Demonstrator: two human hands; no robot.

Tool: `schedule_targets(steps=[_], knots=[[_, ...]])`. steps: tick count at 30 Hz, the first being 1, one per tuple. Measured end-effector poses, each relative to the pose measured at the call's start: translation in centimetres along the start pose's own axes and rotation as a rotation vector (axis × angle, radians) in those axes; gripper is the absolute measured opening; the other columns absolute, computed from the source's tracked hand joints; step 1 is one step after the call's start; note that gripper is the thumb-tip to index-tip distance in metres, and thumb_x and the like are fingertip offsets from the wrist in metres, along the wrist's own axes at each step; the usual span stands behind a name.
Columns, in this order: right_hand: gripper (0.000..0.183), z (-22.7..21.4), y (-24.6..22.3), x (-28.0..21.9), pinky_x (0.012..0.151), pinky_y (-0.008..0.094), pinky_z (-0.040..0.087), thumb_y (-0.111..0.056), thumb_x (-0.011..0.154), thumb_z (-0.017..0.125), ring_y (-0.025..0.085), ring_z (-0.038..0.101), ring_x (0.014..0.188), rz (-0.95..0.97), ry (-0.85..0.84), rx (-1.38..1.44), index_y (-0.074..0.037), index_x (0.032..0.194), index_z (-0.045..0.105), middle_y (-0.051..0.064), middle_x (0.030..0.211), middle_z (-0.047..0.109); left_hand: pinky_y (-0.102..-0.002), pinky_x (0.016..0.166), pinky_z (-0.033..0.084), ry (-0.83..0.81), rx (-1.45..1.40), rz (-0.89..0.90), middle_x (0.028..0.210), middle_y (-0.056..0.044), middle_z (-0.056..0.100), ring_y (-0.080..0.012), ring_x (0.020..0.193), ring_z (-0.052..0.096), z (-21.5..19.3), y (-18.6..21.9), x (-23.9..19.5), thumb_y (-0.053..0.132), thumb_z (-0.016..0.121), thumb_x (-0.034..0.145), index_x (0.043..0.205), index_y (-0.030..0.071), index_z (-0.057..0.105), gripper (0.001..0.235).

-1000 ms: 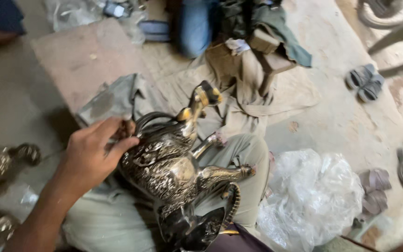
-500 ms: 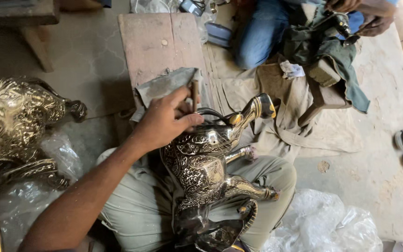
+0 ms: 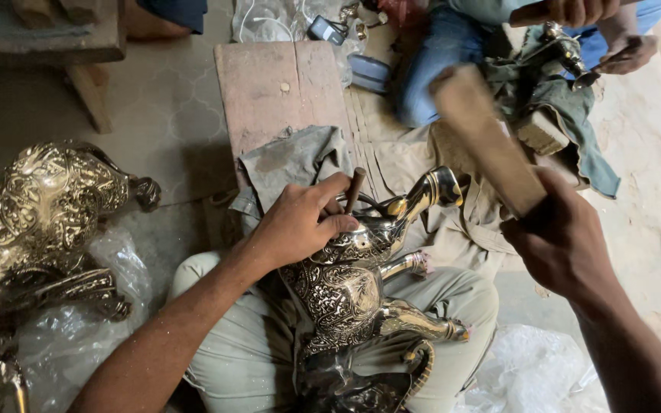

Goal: The person uses a chisel and wooden mallet to engrave intricate patterns on a silver-colored metal object shaped like an animal. They repeatedly strike the chisel to create detailed designs on the surface.

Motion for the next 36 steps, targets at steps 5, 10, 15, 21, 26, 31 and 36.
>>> schedule_targets(steps=[5, 10, 15, 21, 26, 31, 36], knots=[[0.052, 1.1, -2.0, 0.3, 0.079, 0.041, 0.053, -0.006, 0.087, 0.067, 0.028, 0.065, 0.091, -0.243, -0.050, 0.217, -0.007, 0.137, 0.056, 0.016, 0.100, 0.069, -0.045, 0.063, 0.054, -0.011, 0.047, 0.060, 0.080, -0.015, 0.076, -0.0325, 0.077, 0.077, -0.3, 0.7, 0.4, 0.024, 0.082, 0.084, 0.108, 0.006, 0.059, 0.038], [0.061, 1.7, -0.6, 0.6, 0.073, 0.048, 0.055, -0.008, 0.080, 0.067, 0.038, 0.067, 0.084, -0.146, -0.022, -0.037, -0.010, 0.139, 0.051, 0.020, 0.092, 0.070, -0.045, 0.062, 0.054, -0.077, 0.039, -0.052, 0.079, -0.014, 0.077, -0.0291, 0.075, 0.079, -0.3, 0.9, 0.8, 0.025, 0.081, 0.084, 0.105, 0.007, 0.058, 0.035], [0.044, 1.4, -1.1, 0.2, 0.076, 0.047, 0.053, -0.008, 0.087, 0.066, 0.035, 0.070, 0.089, -0.202, 0.035, -0.174, -0.016, 0.130, 0.062, 0.014, 0.101, 0.073, -0.044, 0.063, 0.055, -0.109, 0.076, -0.078, 0.078, -0.013, 0.078, -0.0264, 0.074, 0.080, -0.3, 1.1, 1.3, 0.027, 0.080, 0.084, 0.105, 0.008, 0.058, 0.036], [0.045, 1.4, -2.6, 0.6, 0.075, 0.045, 0.052, -0.006, 0.087, 0.071, 0.029, 0.068, 0.094, -0.325, 0.045, -0.329, -0.017, 0.129, 0.061, 0.010, 0.107, 0.073, -0.044, 0.064, 0.056, -0.138, 0.086, -0.080, 0.079, -0.013, 0.078, -0.0285, 0.075, 0.079, -0.5, 1.0, 1.7, 0.028, 0.079, 0.083, 0.112, 0.010, 0.059, 0.039], [0.043, 3.4, -3.1, 1.0, 0.075, 0.045, 0.054, -0.005, 0.087, 0.064, 0.029, 0.069, 0.087, -0.210, -0.085, -0.024, -0.012, 0.128, 0.056, 0.012, 0.101, 0.072, -0.044, 0.065, 0.056, -0.166, 0.103, -0.114, 0.078, -0.013, 0.078, -0.0284, 0.073, 0.079, -0.6, 0.8, 1.8, 0.027, 0.080, 0.083, 0.107, 0.009, 0.060, 0.037], [0.051, 4.5, -4.1, 1.1, 0.067, 0.046, 0.056, -0.001, 0.078, 0.068, 0.032, 0.071, 0.075, -0.121, -0.115, 0.225, -0.007, 0.126, 0.050, 0.018, 0.087, 0.070, -0.044, 0.063, 0.053, -0.172, 0.094, -0.118, 0.078, -0.012, 0.078, -0.0284, 0.073, 0.078, -0.6, 0.8, 1.8, 0.025, 0.079, 0.084, 0.104, 0.007, 0.058, 0.035], [0.051, 5.2, -5.2, 1.2, 0.055, 0.044, 0.057, 0.002, 0.076, 0.061, 0.029, 0.071, 0.067, -0.068, -0.143, 0.237, -0.012, 0.125, 0.052, 0.016, 0.084, 0.070, -0.044, 0.063, 0.052, -0.191, 0.079, -0.174, 0.075, -0.012, 0.078, -0.0286, 0.070, 0.077, -0.6, 1.0, 1.8, 0.023, 0.079, 0.084, 0.103, 0.006, 0.058, 0.033]])
Point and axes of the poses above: each hand's wrist, its own x-axis towards the middle knuckle, its own z-axis out of the palm, y = z × x, the point moved 3 cm from there along x, towards the middle knuckle
